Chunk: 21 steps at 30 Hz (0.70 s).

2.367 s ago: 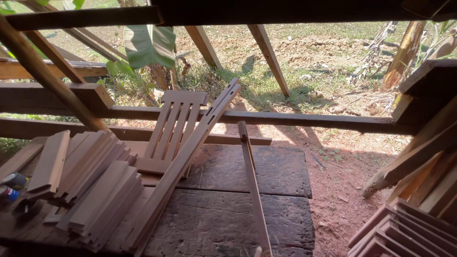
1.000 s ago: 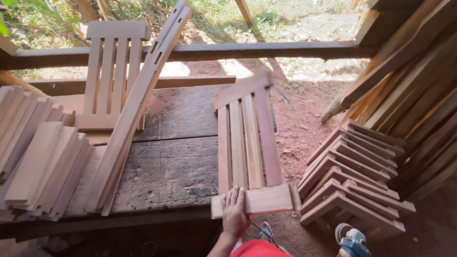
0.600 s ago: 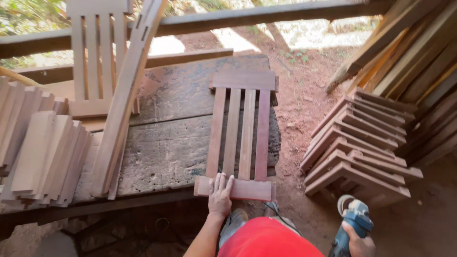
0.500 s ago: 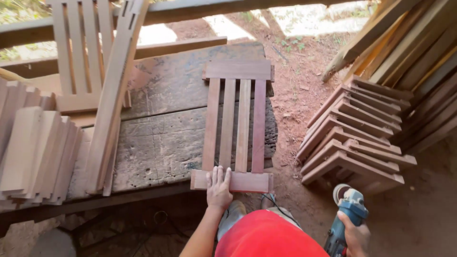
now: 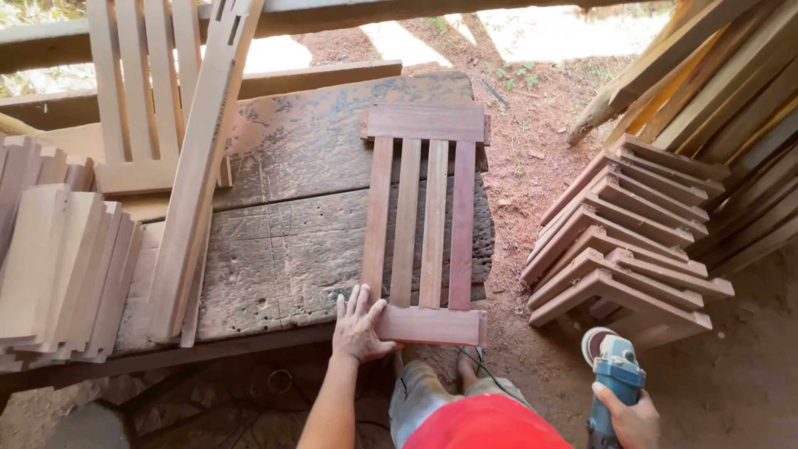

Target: Sanding a wooden furniture component using an angle grinder equipped with a sanding disc.

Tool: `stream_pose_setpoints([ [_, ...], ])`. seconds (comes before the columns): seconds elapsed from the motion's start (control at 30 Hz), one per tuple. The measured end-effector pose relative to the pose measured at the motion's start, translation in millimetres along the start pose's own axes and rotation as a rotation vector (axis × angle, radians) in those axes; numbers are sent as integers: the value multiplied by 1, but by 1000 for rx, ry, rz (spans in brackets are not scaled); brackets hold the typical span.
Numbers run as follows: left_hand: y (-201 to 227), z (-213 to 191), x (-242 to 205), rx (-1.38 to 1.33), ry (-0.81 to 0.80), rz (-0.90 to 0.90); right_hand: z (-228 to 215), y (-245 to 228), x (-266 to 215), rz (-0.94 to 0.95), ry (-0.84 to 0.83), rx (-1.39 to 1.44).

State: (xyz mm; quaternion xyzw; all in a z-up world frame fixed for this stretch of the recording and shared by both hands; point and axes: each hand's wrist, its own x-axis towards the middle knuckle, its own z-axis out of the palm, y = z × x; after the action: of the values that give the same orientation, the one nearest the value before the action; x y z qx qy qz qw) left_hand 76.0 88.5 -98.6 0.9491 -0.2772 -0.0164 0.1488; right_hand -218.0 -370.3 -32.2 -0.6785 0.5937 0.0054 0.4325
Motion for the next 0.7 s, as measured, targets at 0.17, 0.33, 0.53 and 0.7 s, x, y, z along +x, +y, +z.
stream_pose_setpoints([
  [0.17,35,12,-12,17,130,-34,-13,1,26,16,-11,25],
  [0.33,80,24,-13,64,177,-228,-21,-30,39,-10,-26,28],
  [0.53,80,13,-1,12,115,-348,-11,-80,37,-112,-172,143],
  [0.7,101,-52,36,122,-141,-409,14,-155,0,-147,-409,184],
])
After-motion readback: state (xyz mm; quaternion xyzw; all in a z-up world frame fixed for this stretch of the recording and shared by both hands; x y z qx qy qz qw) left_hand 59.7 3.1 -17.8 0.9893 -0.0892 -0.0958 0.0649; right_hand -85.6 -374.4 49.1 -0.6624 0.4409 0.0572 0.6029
